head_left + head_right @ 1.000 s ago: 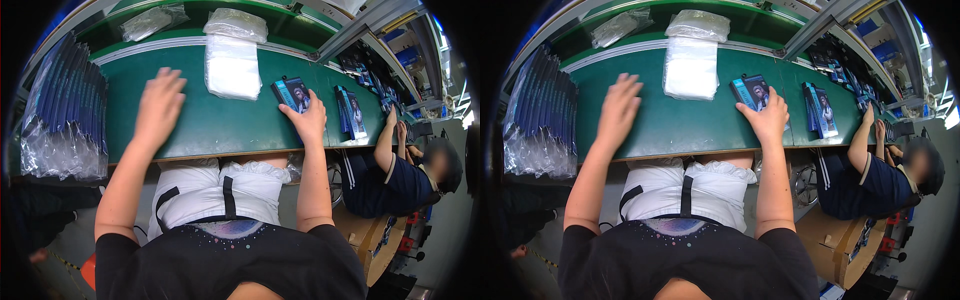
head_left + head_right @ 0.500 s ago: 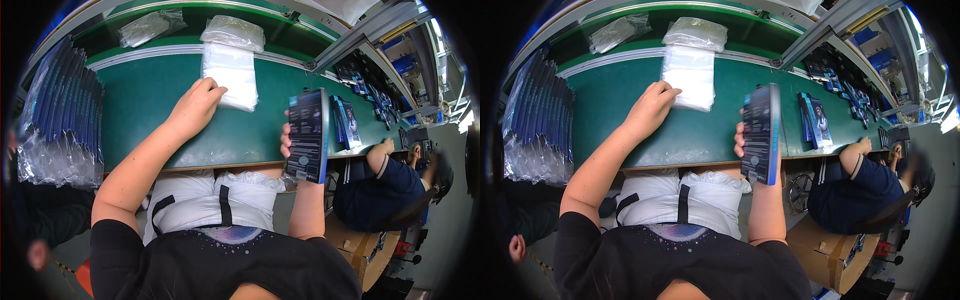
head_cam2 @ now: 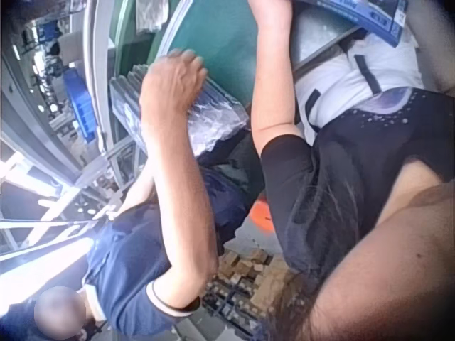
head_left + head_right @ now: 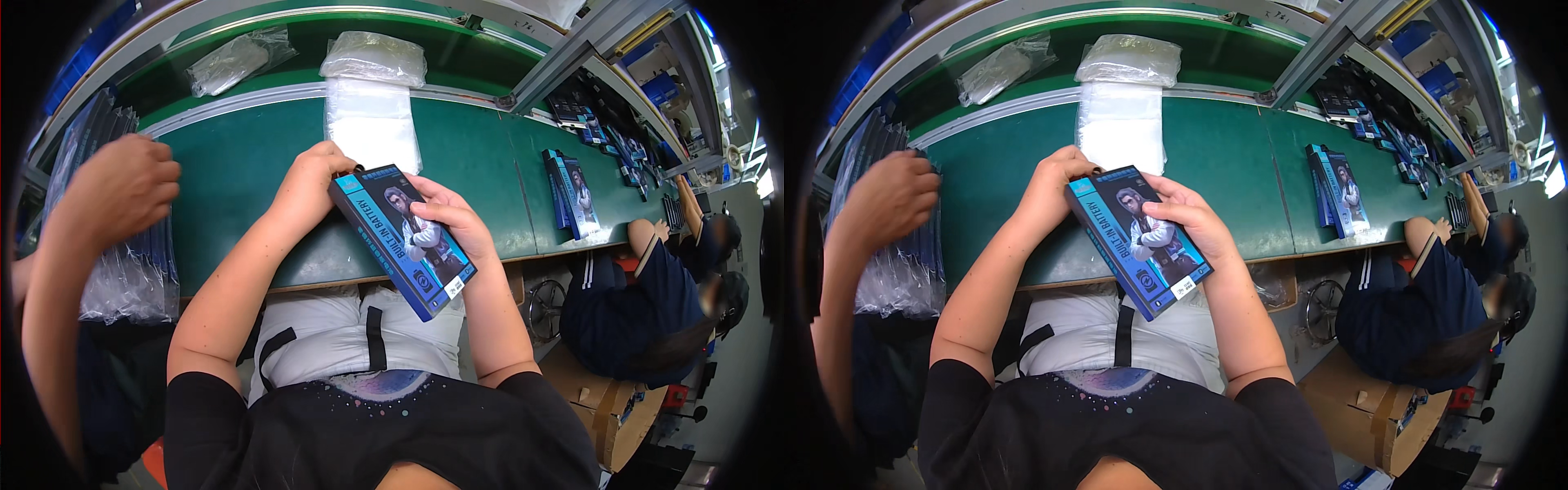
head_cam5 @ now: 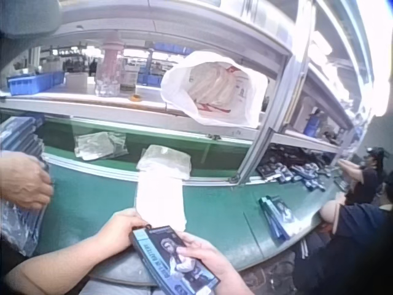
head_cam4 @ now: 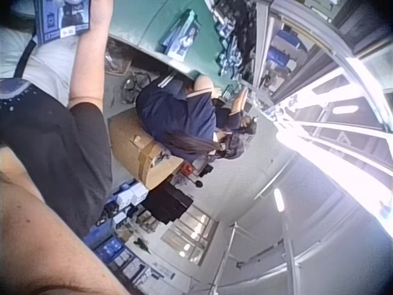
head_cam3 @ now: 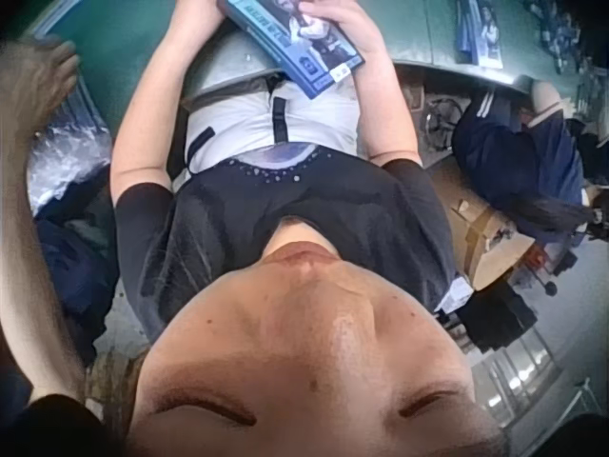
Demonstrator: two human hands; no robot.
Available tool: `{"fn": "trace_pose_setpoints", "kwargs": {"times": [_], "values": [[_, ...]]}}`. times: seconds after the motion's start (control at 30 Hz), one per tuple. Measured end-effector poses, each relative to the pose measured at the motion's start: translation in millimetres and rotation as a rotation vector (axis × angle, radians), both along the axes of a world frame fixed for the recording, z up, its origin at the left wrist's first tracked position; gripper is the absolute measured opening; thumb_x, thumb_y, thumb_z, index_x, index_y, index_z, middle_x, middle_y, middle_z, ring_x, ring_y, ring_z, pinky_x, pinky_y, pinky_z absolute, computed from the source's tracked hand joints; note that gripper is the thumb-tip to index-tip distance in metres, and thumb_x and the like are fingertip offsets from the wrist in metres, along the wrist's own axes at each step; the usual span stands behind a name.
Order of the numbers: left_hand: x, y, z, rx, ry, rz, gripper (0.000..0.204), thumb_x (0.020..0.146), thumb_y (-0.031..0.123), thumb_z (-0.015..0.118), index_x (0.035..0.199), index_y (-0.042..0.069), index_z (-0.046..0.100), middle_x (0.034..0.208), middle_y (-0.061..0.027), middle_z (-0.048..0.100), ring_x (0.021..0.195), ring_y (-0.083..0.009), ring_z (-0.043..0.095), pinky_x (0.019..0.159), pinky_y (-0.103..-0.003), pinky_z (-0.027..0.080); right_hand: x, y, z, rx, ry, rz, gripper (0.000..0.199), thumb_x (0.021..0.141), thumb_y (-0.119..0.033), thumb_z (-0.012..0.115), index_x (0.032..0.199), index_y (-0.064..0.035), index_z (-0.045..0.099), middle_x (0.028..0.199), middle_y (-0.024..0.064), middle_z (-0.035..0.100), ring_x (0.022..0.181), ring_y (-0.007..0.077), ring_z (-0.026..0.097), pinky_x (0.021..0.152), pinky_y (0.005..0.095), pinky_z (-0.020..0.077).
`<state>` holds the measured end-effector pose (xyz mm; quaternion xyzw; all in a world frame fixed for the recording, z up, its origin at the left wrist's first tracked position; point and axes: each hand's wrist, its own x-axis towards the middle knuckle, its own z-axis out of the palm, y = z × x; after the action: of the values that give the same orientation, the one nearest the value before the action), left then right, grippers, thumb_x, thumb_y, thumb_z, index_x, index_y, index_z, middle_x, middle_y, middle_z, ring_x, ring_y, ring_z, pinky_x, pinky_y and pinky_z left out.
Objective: Packaging small boxed products into clear plastic bags on an assembly line.
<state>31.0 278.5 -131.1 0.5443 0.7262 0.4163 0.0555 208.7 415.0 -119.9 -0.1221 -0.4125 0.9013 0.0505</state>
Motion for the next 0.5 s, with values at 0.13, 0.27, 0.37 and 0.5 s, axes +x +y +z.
{"fn": "trace_pose_setpoints", "kwargs": {"times": [0.13,0.27,0.37,0.5], "values": [[2.9,-1.8,4.4,-0.080,-0.370,0.119,0.017,0.077,0.006,0.064,0.092,0.001,0.069,0.083,-0.0086,0.061,0.077,-0.0163,0.060,0.071,-0.027,0.047,12.3,6.3,-1.8,0.086,-0.048,-0.026,0.059,0.078,0.000,0.062,0.130,0.0094,0.038,0.112,0.0159,0.059,0.092,0.0178,0.063,0.080,0.0271,0.0517],[3.8,-4.1,10.2,-0.170,-0.455,0.133,0.017,0.079,0.006,0.062,0.093,0.000,0.069,0.084,-0.0089,0.063,0.076,-0.0155,0.060,0.071,-0.027,0.048,15.7,6.4,-7.1,0.189,-0.080,-0.061,0.058,0.079,0.000,0.061,0.131,0.0091,0.037,0.115,0.0147,0.058,0.097,0.0163,0.060,0.083,0.0266,0.0491],[3.9,-5.5,12.7,-0.139,-0.249,0.088,0.018,0.078,0.004,0.060,0.094,0.000,0.068,0.083,-0.0097,0.063,0.075,-0.0166,0.060,0.070,-0.027,0.048,14.1,3.9,-10.4,0.244,-0.064,-0.117,0.058,0.080,-0.001,0.061,0.132,0.0087,0.036,0.119,0.0154,0.055,0.103,0.0156,0.056,0.087,0.0260,0.0457],[12.4,-7.2,18.8,-0.125,-0.125,0.075,0.019,0.077,0.000,0.059,0.094,0.000,0.068,0.081,-0.0115,0.062,0.072,-0.0197,0.060,0.067,-0.029,0.048,12.2,-13.0,-12.4,0.331,-0.065,-0.288,0.058,0.081,-0.002,0.060,0.132,0.0093,0.035,0.120,0.0157,0.054,0.105,0.0167,0.055,0.090,0.0271,0.0437]]}}
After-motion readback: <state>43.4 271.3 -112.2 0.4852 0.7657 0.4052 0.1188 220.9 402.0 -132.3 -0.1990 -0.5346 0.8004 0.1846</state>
